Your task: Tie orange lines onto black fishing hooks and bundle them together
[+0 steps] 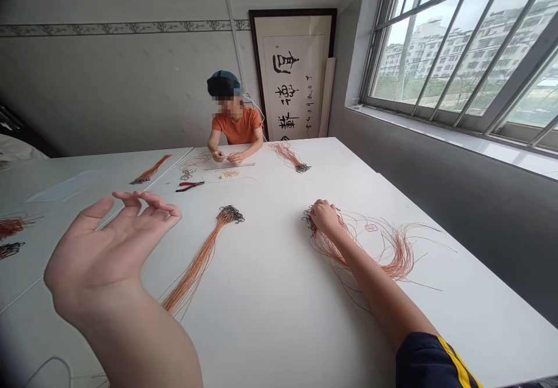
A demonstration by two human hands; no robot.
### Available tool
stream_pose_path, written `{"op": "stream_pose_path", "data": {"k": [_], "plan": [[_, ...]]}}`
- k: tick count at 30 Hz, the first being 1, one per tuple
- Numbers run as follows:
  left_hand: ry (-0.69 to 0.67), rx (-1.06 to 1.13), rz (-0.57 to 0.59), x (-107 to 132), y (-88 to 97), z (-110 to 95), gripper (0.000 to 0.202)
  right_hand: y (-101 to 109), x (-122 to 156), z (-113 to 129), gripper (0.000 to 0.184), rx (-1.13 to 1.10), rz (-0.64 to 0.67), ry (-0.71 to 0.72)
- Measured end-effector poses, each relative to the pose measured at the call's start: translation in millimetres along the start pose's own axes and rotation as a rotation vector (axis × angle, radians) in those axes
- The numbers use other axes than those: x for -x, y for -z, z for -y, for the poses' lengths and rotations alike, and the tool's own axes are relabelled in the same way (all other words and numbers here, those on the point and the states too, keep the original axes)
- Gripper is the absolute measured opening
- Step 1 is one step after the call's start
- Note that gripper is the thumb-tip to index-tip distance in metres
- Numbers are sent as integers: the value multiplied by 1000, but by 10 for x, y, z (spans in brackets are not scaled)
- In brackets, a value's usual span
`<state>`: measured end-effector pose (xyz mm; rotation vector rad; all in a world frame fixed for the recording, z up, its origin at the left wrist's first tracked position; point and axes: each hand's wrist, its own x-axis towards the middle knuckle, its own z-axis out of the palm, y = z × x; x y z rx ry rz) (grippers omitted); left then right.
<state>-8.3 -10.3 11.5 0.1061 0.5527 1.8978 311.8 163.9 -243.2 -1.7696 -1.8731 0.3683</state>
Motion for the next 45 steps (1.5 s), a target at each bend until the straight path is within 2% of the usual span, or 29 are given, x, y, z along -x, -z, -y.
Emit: {"op": "stream_pose_path", "data": {"k": [7,10,13,14,17,18,21,24,27,30,33,36,40,45], "plan": [[3,4,25,-34,45,-1,12,262,31,186,26,-346,33,-98],[-65,-58,142,-51,41,42,10,483,140,393,28,-610,74,-71],[-209,-222,271,-93,23,105,3,750,289,744,34,-897,114,28],[-258,-310,293,-116,21,133,6,840,336,891,33,-978,129,65],[-419,-692,400,-194,35,242,10,1081,450,1383,32,-1168,145,158],[-457,-844,467,-214,45,286,10,1141,481,1547,31,-1217,138,189],[-430,-1037,588,-229,72,426,21,1222,583,1965,28,-1323,72,266],[-386,-1105,677,-197,81,548,30,1151,708,2214,20,-1390,-125,297],[-359,-1145,718,-172,87,636,31,1015,823,2313,11,-1372,-356,320],[-404,-1130,717,-170,97,691,28,932,888,2341,6,-1304,-479,356],[-487,-1102,680,-177,109,716,23,922,916,2350,4,-1291,-527,386],[-488,-1082,662,-179,121,718,19,932,949,2357,8,-1274,-555,437],[-427,-1003,708,-160,119,708,15,925,1012,2358,15,-1225,-571,542],[-419,-905,804,-105,82,677,9,959,1112,2357,21,-1187,-620,638]]}}
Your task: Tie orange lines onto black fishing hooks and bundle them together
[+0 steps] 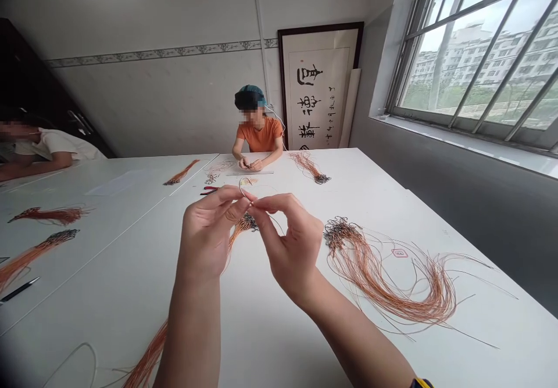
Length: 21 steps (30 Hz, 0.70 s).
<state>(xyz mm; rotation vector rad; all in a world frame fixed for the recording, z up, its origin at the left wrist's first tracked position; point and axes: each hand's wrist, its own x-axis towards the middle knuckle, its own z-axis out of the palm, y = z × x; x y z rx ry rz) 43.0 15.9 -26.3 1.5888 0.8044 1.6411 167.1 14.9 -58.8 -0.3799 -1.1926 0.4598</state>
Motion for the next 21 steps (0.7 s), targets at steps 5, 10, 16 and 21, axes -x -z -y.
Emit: {"op": "stream_pose_path", "data": {"k": [5,10,16,21], "plan": [[-29,173,86,-4,30,-38,6,63,-67,132,2,-239,112,-322],[30,278,205,-10,56,-42,12,128,-184,132,21,-507,382,-696],[58,334,272,-21,41,-52,9,138,-224,103,16,-687,409,-834],[85,300,223,-19,4,-56,10,132,-234,88,15,-673,394,-842]]}}
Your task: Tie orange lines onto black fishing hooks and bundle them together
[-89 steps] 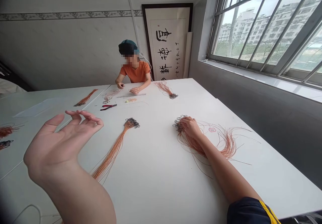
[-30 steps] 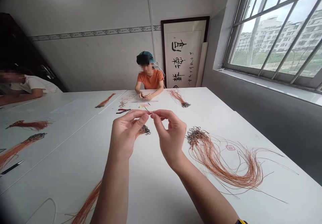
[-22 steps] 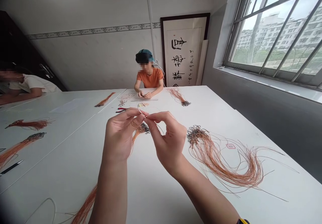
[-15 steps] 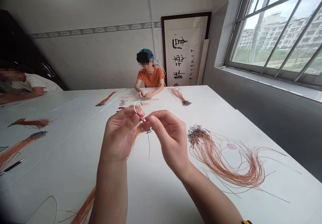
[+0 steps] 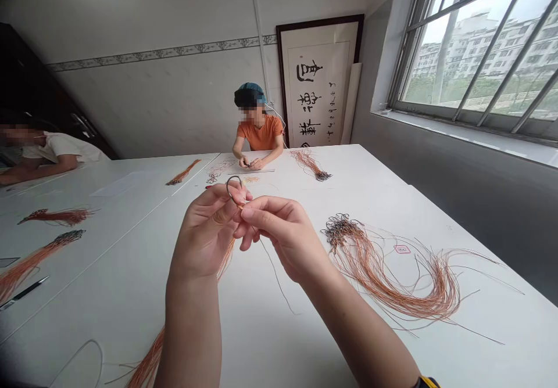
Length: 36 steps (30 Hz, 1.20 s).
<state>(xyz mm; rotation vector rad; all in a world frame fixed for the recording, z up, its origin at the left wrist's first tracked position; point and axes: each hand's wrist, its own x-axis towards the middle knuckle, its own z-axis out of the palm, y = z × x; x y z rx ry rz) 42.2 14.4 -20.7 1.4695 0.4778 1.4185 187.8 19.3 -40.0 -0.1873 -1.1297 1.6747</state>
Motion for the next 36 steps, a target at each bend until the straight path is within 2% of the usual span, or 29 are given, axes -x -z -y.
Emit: {"op": "stream_pose_path", "data": {"k": [5,8,17,25,36], "plan": [[-48,-119,-100,-2,-5,10,12,9,2,-32,13,95,-77,131],[-65,-155,-122,-10,8,20,12,8,9,-46,11,145,-116,196],[-27,-9,-14,-34,23,54,11,-30,2,-4,19,59,-69,48],[-141,-92,-92,-37,109,112,3,-30,-1,-13,17,62,-56,97],[-78,-85,-230,-62,-4,108,13,-37,51,-66,13,416,-165,382]]}}
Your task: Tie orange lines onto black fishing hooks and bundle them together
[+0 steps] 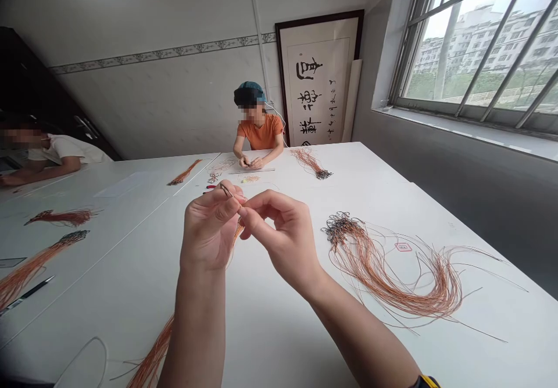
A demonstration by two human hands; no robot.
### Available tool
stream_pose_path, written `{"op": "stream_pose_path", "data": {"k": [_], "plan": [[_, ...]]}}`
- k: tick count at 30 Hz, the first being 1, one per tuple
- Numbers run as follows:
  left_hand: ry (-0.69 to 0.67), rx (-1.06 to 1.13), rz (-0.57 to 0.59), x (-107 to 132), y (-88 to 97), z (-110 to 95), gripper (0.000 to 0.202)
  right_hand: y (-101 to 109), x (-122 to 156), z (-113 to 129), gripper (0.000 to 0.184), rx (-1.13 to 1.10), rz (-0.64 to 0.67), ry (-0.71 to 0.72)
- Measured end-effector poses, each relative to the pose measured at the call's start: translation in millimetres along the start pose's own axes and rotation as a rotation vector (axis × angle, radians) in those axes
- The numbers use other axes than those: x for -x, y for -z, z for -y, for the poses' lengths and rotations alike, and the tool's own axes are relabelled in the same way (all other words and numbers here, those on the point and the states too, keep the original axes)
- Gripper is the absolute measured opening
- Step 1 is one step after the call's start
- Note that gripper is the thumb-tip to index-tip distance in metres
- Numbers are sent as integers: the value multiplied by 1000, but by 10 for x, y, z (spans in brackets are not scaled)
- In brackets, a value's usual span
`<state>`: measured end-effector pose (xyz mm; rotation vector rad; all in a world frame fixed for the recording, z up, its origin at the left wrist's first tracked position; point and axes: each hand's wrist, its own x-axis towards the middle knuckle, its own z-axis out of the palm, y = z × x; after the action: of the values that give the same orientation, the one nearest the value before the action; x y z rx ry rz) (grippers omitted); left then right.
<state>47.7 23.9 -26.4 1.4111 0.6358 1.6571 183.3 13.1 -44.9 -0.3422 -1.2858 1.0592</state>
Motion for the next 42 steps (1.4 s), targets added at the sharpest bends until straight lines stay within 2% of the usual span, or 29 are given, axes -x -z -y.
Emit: {"op": "stream_pose_path", "data": {"k": [5,7,9,12,14,21,25,29,37,42], "plan": [[-42,-92,-86,31,-20,-18,12,-36,10,8,15,106,-60,60],[-48,-153,-102,45,-11,-39,12,-36,12,-4,14,95,-70,44],[-13,-157,-44,52,14,-60,15,-28,9,-20,13,-1,-32,-20],[57,-88,74,43,64,-75,33,-17,-4,-42,15,-188,48,-142],[85,-53,110,30,86,-73,40,-15,-15,-43,16,-250,65,-200],[115,42,181,30,69,-58,17,-32,-42,0,18,-350,72,-259],[126,48,136,34,46,-53,18,-29,-30,-5,16,-343,105,-265],[71,9,101,20,43,-35,19,-12,-22,-22,18,-299,87,-227],[-40,-48,122,14,70,-24,10,-5,-15,-31,17,-313,84,-193],[13,-4,203,24,115,-101,10,4,-20,-29,6,-313,131,-172]]}}
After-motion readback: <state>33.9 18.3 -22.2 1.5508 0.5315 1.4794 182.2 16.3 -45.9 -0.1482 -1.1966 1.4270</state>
